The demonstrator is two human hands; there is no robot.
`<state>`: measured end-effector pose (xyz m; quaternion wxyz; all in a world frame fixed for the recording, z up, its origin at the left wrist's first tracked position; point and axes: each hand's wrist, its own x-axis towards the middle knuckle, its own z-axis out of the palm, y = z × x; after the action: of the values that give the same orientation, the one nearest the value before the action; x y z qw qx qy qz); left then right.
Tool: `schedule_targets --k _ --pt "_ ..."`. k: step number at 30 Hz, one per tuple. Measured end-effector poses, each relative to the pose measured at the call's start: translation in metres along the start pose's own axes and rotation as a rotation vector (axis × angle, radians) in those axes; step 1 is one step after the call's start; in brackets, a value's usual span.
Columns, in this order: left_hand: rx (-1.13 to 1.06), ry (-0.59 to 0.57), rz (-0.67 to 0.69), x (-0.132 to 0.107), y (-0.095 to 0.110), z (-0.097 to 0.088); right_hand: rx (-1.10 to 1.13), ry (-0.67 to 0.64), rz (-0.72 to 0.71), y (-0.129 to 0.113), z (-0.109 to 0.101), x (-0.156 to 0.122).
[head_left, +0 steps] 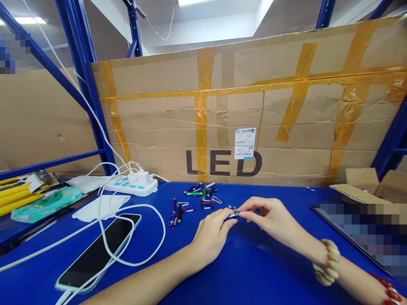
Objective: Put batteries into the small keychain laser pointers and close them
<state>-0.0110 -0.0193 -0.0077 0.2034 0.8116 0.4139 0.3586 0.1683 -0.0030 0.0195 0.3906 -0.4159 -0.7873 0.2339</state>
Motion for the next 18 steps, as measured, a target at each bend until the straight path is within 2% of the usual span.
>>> schedule_targets --k 6,14,18 --pt "0.042 -0.039 0.027 0.0 -0.001 -0.001 0.093 -0.121 0.14 0.004 -0.003 0.002" --pt "0.21 -0.202 0.186 -0.005 0.002 -0.003 0.246 -0.389 0.303 0.011 -0.011 0.002" --pt "0.29 -0.228 0.207 -0.007 0.004 -0.003 0.232 -0.452 0.298 0.008 -0.01 -0.003"
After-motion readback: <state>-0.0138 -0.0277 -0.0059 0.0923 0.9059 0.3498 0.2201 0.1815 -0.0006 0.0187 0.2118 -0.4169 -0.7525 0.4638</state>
